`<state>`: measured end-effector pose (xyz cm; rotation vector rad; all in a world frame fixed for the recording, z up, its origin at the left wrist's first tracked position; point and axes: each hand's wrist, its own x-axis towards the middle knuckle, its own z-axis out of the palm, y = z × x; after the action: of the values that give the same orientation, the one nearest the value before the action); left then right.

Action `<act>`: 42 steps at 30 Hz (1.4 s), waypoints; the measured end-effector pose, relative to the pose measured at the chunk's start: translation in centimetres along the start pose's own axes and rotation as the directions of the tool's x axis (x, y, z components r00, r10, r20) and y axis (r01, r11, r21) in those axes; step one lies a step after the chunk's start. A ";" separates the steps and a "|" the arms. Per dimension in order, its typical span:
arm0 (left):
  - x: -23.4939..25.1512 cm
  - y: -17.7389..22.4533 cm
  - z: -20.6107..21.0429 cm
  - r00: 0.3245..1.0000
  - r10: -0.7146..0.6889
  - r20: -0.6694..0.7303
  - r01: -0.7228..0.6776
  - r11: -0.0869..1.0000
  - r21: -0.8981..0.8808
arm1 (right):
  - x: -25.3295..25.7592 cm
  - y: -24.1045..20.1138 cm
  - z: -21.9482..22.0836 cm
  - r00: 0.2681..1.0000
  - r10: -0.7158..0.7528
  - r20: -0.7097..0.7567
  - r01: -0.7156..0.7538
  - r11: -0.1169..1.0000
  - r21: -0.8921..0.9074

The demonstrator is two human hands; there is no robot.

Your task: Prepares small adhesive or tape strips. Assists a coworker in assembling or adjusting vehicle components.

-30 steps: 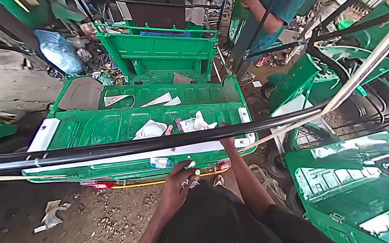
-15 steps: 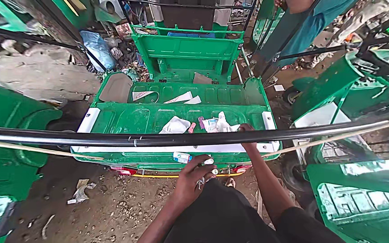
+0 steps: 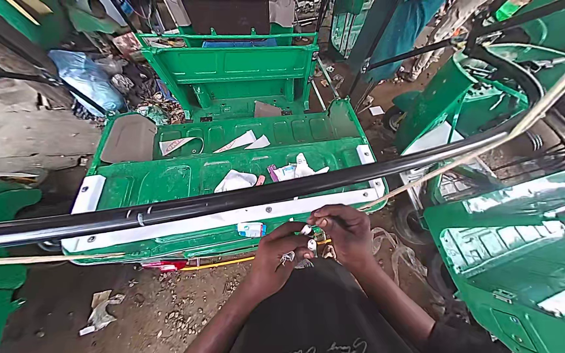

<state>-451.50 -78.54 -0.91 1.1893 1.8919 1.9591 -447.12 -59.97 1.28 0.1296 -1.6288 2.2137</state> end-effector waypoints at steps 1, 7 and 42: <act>0.2 0.0 0.0 1.000 0.004 0.006 -0.004 1.000 0.017 | -0.1 0.0 0.0 1.000 -0.009 -0.004 0.009 1.000 -0.007; 0.7 0.3 0.4 0.999 0.003 0.040 -0.005 0.998 0.066 | -0.5 -0.1 -0.2 0.999 -0.048 -0.009 0.047 0.997 -0.058; 0.4 -0.1 -1.0 0.999 0.044 0.002 -0.044 0.984 0.170 | 5.4 7.1 -11.1 0.930 0.144 -0.339 -0.363 0.518 -0.775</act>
<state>-452.42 -79.03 -0.67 1.2836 2.0871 1.8514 -452.99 -50.01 -7.09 -0.6593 -2.4697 1.2794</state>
